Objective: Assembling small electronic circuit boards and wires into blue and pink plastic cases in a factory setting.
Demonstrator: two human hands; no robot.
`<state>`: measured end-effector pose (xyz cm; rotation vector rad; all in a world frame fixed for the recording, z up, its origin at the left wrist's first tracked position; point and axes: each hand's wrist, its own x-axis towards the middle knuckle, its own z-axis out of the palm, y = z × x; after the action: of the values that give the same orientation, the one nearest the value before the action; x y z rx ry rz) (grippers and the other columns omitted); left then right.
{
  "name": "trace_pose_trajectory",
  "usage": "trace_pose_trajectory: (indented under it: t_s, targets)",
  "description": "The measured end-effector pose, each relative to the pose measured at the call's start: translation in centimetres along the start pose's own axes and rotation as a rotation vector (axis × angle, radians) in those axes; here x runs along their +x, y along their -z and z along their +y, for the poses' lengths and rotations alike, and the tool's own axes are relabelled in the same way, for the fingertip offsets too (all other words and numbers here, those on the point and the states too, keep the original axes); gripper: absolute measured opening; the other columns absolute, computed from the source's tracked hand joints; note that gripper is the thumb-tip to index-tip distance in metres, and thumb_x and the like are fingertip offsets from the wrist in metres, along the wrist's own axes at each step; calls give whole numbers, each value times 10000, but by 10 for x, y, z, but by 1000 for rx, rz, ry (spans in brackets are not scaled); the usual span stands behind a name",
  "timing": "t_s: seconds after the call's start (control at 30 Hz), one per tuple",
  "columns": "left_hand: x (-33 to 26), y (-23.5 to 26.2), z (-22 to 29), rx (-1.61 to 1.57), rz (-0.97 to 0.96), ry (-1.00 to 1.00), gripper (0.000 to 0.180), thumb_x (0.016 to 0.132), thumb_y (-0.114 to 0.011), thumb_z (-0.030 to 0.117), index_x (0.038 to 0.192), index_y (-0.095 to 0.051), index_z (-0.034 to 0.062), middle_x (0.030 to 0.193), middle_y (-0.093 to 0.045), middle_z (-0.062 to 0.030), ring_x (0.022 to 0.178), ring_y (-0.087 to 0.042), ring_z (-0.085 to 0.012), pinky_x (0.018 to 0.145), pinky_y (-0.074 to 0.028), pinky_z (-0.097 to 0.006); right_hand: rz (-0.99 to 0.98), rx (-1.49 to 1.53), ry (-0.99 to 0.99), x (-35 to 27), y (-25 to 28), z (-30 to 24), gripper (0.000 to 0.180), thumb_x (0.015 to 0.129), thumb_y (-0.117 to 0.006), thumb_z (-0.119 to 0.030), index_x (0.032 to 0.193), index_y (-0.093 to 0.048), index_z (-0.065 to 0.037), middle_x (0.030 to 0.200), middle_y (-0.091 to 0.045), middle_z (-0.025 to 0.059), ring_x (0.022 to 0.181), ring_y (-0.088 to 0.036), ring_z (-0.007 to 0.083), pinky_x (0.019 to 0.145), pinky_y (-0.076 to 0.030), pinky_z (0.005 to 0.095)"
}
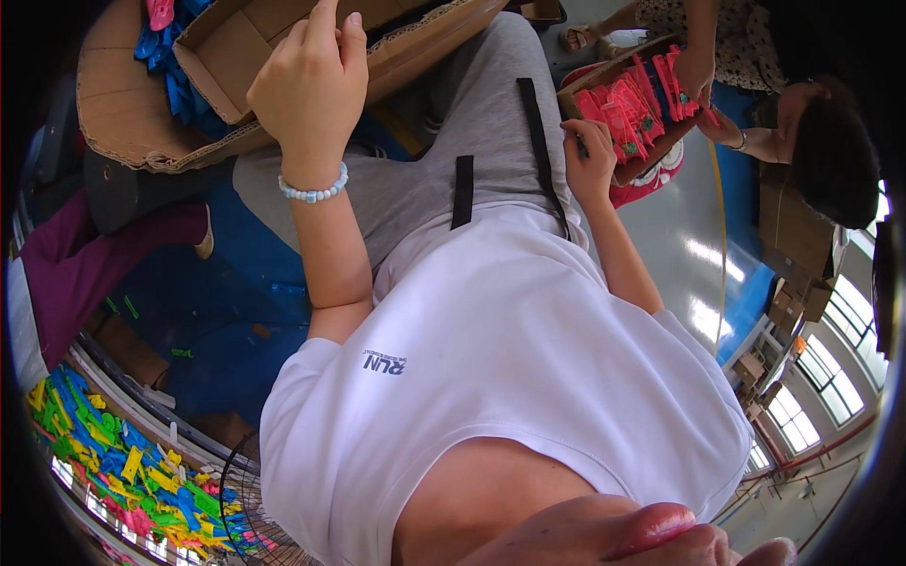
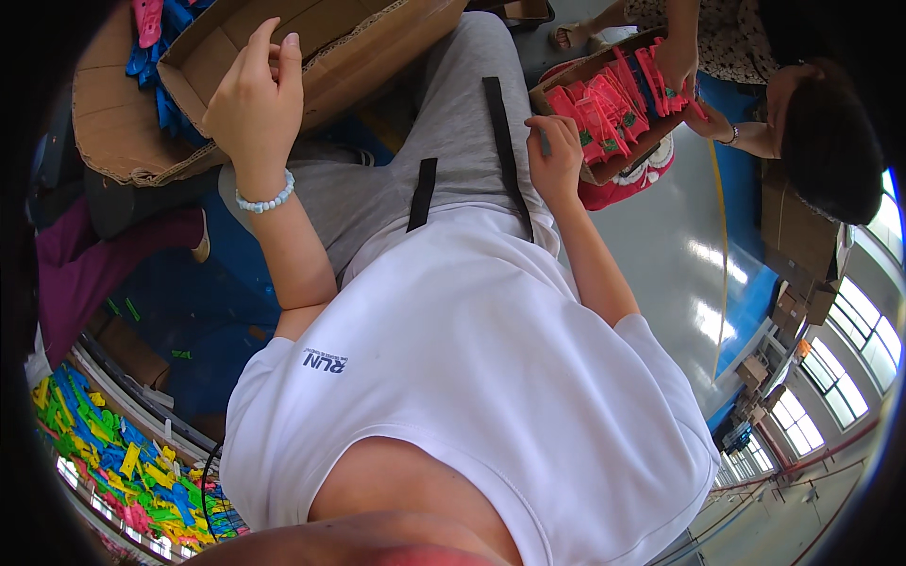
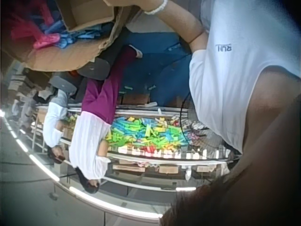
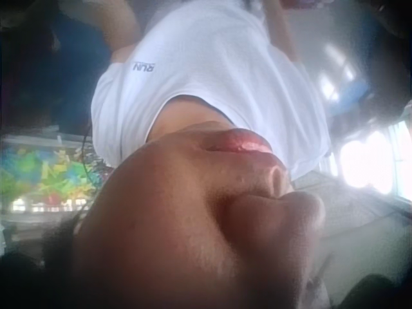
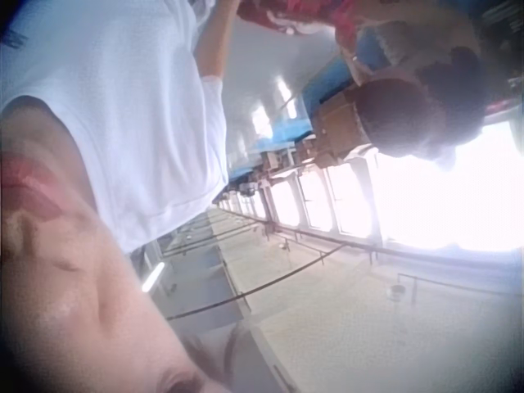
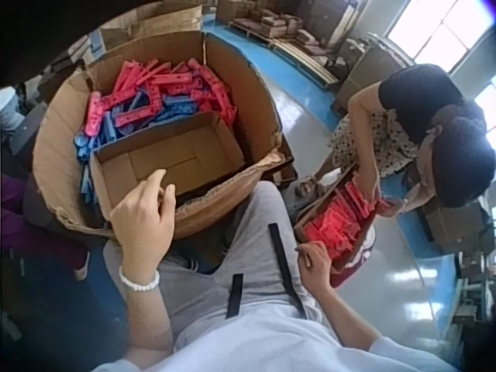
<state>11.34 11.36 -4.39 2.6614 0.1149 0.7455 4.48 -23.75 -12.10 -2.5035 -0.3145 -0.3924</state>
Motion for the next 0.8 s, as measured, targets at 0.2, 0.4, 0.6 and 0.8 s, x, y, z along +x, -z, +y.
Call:
trace_pose_trajectory:
  t_s: [0.2,0.4,0.6,0.8]
  targets:
    - [-1,0,0,1,7,-4,251,954,-626,369,1111,-721,197,754,-709,54,598,-674,-135,510,-496,-301,-21,1,6,1,1,-3,165,815,-653,78,944,-694,-17,902,-687,112,892,-656,267,789,-517,344]
    - [-1,1,1,-11,9,-10,246,954,-628,359,1109,-721,192,753,-709,53,596,-672,-135,510,-494,-300,-26,0,-5,-1,1,1,166,811,-655,83,942,-692,-12,902,-685,114,898,-654,269,797,-515,345]
    - [-1,-2,-2,-56,31,-32,236,952,-636,336,1100,-723,174,759,-710,37,599,-673,-134,515,-496,-290,-22,2,-9,0,0,0,154,820,-655,80,939,-692,-10,899,-685,112,900,-654,265,802,-514,342]
    - [0,2,1,-38,13,-24,237,950,-640,335,1100,-721,171,764,-710,40,600,-672,-128,512,-496,-290,-30,6,-12,-2,0,2,153,824,-654,81,942,-692,-9,898,-680,117,896,-654,258,789,-518,334]
